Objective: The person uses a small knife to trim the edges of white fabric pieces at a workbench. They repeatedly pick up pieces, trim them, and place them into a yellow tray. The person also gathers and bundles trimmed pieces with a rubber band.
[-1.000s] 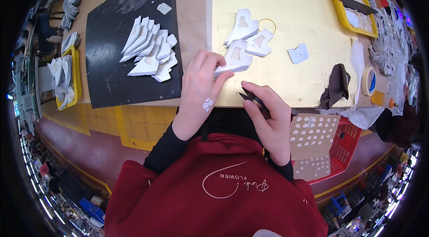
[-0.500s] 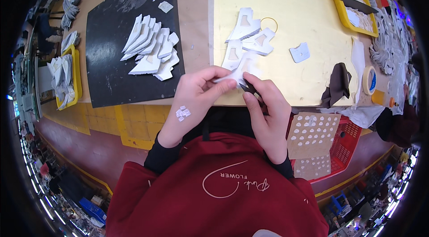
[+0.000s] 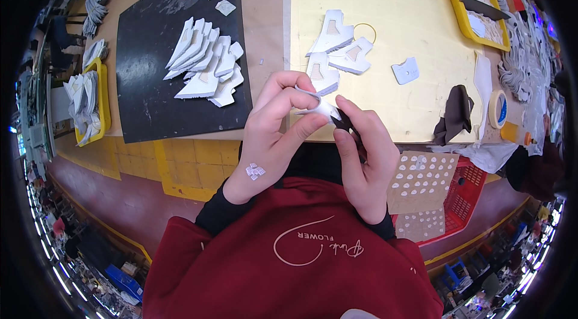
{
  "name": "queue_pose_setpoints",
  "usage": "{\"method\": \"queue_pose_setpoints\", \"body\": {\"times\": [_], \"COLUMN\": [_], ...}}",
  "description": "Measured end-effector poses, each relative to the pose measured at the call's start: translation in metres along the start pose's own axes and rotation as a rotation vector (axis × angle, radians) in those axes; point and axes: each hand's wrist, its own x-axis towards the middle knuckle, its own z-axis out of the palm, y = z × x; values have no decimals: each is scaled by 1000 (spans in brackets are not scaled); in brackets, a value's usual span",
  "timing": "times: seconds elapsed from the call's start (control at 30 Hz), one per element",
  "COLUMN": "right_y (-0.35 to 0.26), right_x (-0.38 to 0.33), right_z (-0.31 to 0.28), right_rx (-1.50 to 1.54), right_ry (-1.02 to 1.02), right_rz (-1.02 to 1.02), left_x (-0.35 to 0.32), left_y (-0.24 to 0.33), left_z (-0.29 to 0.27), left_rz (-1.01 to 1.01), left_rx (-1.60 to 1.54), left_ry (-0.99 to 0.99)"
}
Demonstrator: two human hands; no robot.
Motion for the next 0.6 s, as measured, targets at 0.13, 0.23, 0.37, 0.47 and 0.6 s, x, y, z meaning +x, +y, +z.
{"method": "queue_pose_setpoints", "body": {"times": [0.13,0.23,0.37,0.47,0.6], "right_y": [1,2,5,4,8], "right_x": [0,0,-1,-1,0], "right_z": [0,0,1,2,3], "right_rx": [-10,29,64,47,11], "right_ry": [12,23,35,41,73], "right_rz": [-69,-66,-57,-71,-91], "left_x": [1,0,-1,0,-1], "left_y": [3,4,5,6,8], "left_z": [0,1,2,2,3], "left_rz": [-8,-17,-45,-26,-40], "left_rx": [48,63,78,127,125], "left_ry": [18,21,29,27,35]}}
